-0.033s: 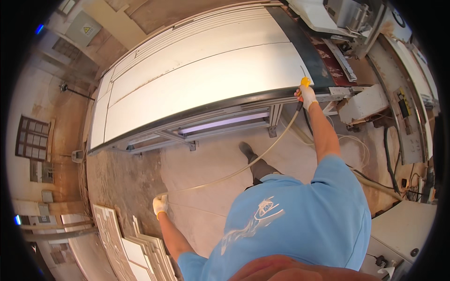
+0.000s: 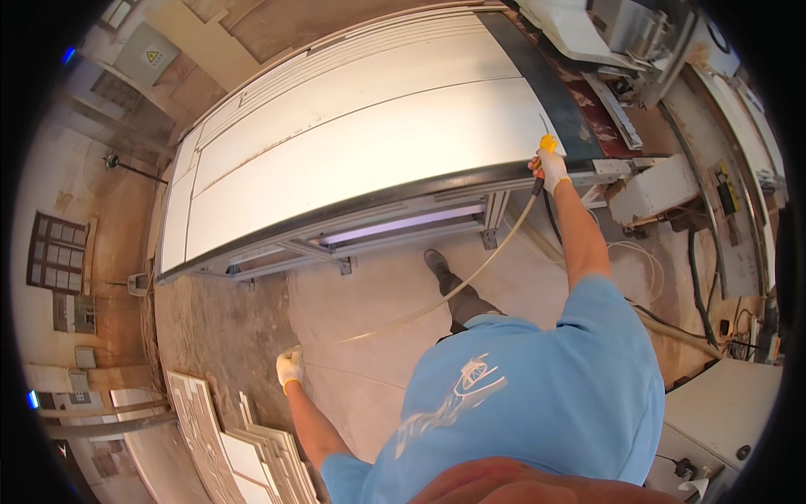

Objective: The person uses a handheld air blower to clean dust from a CNC machine and then from several white wooden planks. They then apply small adhesive labels to the ends of the planks one by one.

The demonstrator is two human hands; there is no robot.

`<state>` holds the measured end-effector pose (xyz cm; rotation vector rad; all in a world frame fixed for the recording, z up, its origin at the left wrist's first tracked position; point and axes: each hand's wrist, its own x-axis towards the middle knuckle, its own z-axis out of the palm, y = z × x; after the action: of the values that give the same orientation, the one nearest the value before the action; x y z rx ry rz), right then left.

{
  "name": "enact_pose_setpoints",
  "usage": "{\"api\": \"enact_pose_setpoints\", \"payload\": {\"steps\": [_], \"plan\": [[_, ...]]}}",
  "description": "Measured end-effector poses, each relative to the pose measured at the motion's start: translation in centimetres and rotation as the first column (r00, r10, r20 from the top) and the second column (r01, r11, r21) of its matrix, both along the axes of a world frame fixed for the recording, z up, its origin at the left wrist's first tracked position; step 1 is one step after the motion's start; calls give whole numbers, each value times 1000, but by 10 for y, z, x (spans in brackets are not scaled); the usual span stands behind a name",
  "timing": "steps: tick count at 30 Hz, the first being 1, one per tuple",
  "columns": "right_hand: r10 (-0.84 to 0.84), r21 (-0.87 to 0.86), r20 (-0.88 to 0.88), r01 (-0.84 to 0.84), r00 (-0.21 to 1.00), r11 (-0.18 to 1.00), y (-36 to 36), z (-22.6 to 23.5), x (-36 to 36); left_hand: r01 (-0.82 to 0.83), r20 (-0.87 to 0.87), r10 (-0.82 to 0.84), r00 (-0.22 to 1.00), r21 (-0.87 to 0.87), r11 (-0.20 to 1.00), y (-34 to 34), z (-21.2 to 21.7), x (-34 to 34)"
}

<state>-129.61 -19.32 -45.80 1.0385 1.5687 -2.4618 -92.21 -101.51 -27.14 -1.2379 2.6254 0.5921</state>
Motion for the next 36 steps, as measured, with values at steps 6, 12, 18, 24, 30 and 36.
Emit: {"api": "enact_pose_setpoints", "payload": {"steps": [6,12,18,24,30,36], "plan": [[-1,47,156,-6,988,999,-73,-41,-331,110,254,-86,963,-82,990,-67,-104,-217],[456,85,209,-481,865,873,-202,-57,-550,3,403,-102,909,239,971,-94,-137,-375],[809,-63,122,-809,575,585,-361,-78,-613,61,504,-106,857,106,993,-156,-151,-519],[960,-122,82,-953,269,277,-479,-38,-595,128,303,-141,943,62,990,-198,-133,-611],[987,-113,23,-981,156,158,-626,7,-561,272,113,-267,957,-31,962,-248,-106,-639],[999,-81,-21,-996,34,32,-803,24,-526,292,-144,-331,932,-238,926,-393,-112,-659]]}}
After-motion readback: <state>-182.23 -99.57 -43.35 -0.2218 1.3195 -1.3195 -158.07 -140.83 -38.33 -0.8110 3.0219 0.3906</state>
